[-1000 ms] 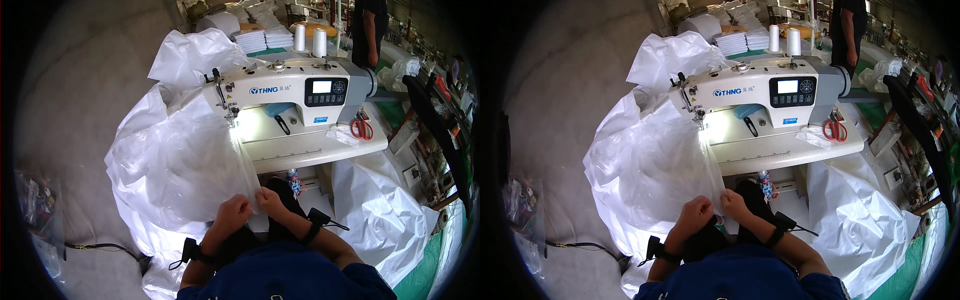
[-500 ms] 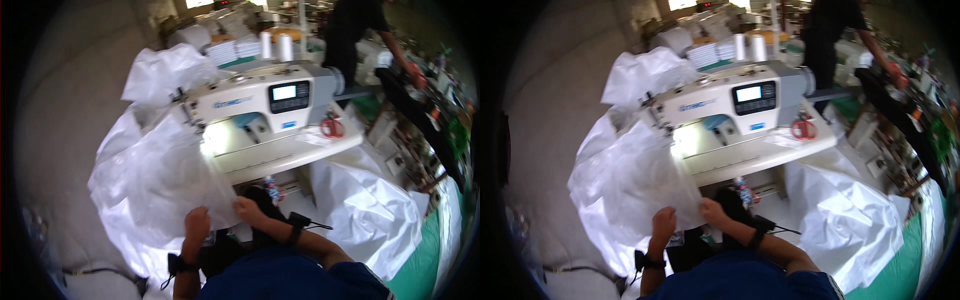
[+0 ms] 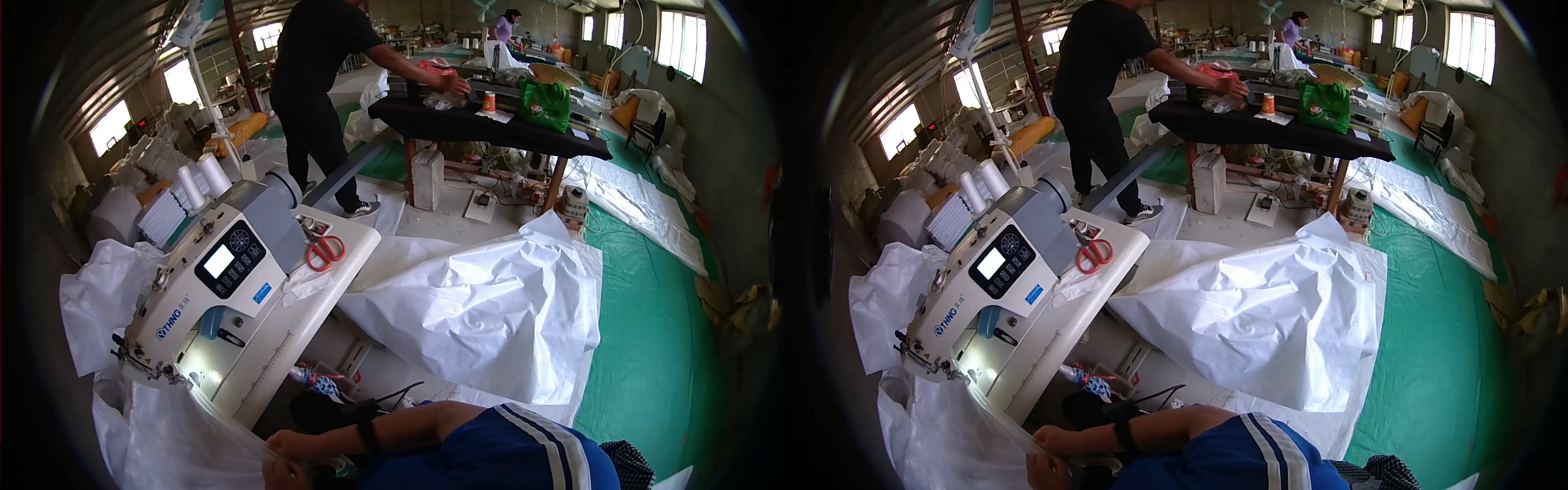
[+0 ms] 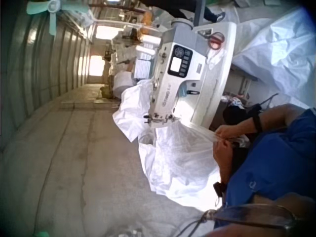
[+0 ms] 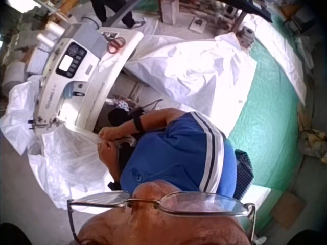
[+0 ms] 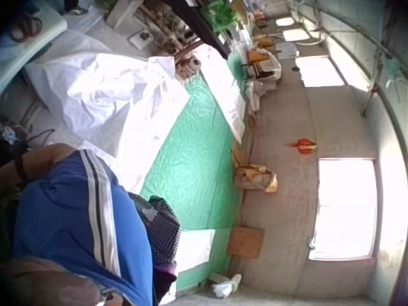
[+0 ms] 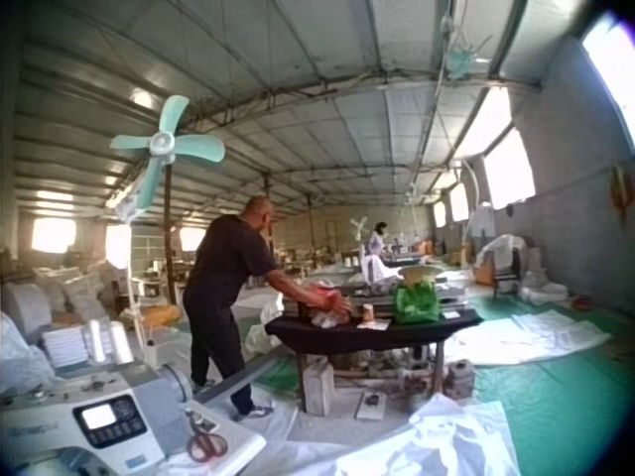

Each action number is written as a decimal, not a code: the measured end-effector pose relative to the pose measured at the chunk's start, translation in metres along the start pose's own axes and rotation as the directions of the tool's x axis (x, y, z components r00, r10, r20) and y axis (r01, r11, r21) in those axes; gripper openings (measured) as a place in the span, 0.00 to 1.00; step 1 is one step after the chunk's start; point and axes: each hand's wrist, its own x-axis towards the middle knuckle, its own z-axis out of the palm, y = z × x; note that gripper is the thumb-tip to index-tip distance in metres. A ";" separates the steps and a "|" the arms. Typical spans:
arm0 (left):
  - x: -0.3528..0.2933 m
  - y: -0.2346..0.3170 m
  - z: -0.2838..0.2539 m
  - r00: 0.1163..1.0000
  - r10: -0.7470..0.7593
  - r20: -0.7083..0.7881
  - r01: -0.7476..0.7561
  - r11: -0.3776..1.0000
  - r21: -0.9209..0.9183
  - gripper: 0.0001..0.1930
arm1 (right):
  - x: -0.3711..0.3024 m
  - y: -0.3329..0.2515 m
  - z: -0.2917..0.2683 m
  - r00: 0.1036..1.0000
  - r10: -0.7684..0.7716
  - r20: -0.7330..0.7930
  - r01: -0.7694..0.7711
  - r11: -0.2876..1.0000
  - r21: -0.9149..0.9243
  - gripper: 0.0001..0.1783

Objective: The person sews the edges of a white plastic sheet using a sewing machine, guiding the material under the needle by hand. They repeatedly fold, align, and reposition the large sheet, smoothing it out before resuming the stitching process.

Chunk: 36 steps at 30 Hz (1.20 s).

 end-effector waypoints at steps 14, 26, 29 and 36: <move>-0.029 -0.016 0.028 0.948 0.270 -0.171 -0.282 0.958 -0.049 0.14 | -0.019 -0.075 0.014 0.994 0.053 0.098 -0.044 0.994 -0.096 0.11; -0.076 -0.072 -0.038 0.938 -0.340 -0.069 0.223 0.743 -0.632 0.15 | -0.028 -0.105 0.014 0.923 0.331 0.198 -0.381 0.861 0.336 0.16; -0.091 -0.108 -0.051 0.849 -0.479 -0.224 0.222 0.708 -0.670 0.15 | -0.028 -0.088 0.019 0.905 0.394 0.160 -0.425 0.859 0.285 0.15; -0.135 -0.214 -0.084 0.505 -0.592 -0.628 0.041 0.743 -0.668 0.16 | -0.019 -0.063 0.033 0.916 0.400 0.038 -0.392 0.911 -0.132 0.14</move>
